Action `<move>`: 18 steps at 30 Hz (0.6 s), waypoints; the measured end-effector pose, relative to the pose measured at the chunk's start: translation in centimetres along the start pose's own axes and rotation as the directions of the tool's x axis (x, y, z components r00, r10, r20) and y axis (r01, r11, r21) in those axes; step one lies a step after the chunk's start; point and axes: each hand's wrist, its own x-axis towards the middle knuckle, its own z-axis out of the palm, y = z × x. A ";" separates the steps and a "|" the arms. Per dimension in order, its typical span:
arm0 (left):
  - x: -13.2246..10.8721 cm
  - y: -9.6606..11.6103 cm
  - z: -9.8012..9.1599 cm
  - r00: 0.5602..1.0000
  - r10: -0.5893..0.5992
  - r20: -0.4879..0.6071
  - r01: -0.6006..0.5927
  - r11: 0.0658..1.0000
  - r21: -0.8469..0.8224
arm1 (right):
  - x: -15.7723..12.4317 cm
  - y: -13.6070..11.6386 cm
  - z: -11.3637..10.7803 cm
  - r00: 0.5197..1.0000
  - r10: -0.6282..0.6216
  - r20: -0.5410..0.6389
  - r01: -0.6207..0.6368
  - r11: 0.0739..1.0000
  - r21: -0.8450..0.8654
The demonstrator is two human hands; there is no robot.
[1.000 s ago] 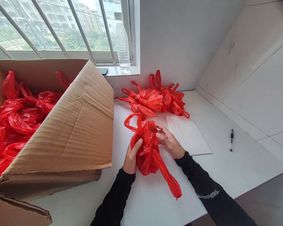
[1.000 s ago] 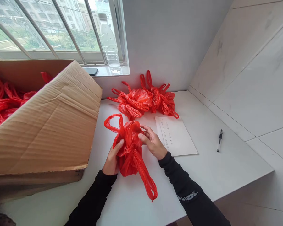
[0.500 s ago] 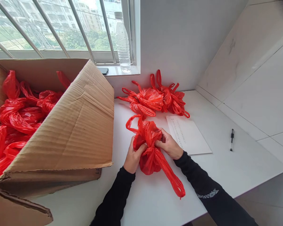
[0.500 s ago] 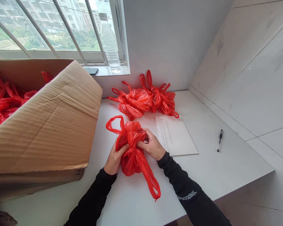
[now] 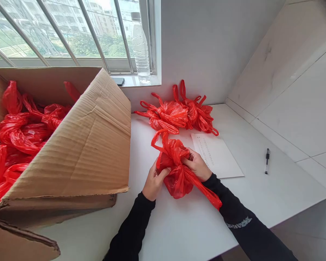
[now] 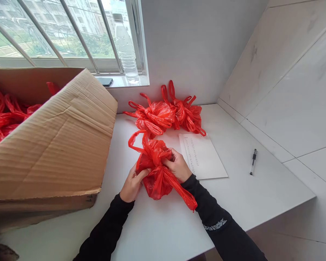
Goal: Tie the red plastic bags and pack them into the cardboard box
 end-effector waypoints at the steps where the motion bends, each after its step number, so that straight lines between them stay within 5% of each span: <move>1: 0.1 0.1 0.1 1.000 0.011 -0.016 -0.011 1.000 0.010 | 0.0 0.0 0.0 1.000 -0.005 0.007 0.005 1.000 0.005; 10: 0.4 0.2 0.6 0.996 -0.004 -0.089 0.005 1.000 0.001 | -0.2 0.1 0.4 0.994 -0.052 0.093 0.053 0.999 -0.010; 18: 0.0 -0.1 0.0 0.996 -0.050 -0.070 0.045 0.996 -0.072 | -0.1 -0.2 0.3 0.999 -0.044 -0.007 0.044 0.998 -0.051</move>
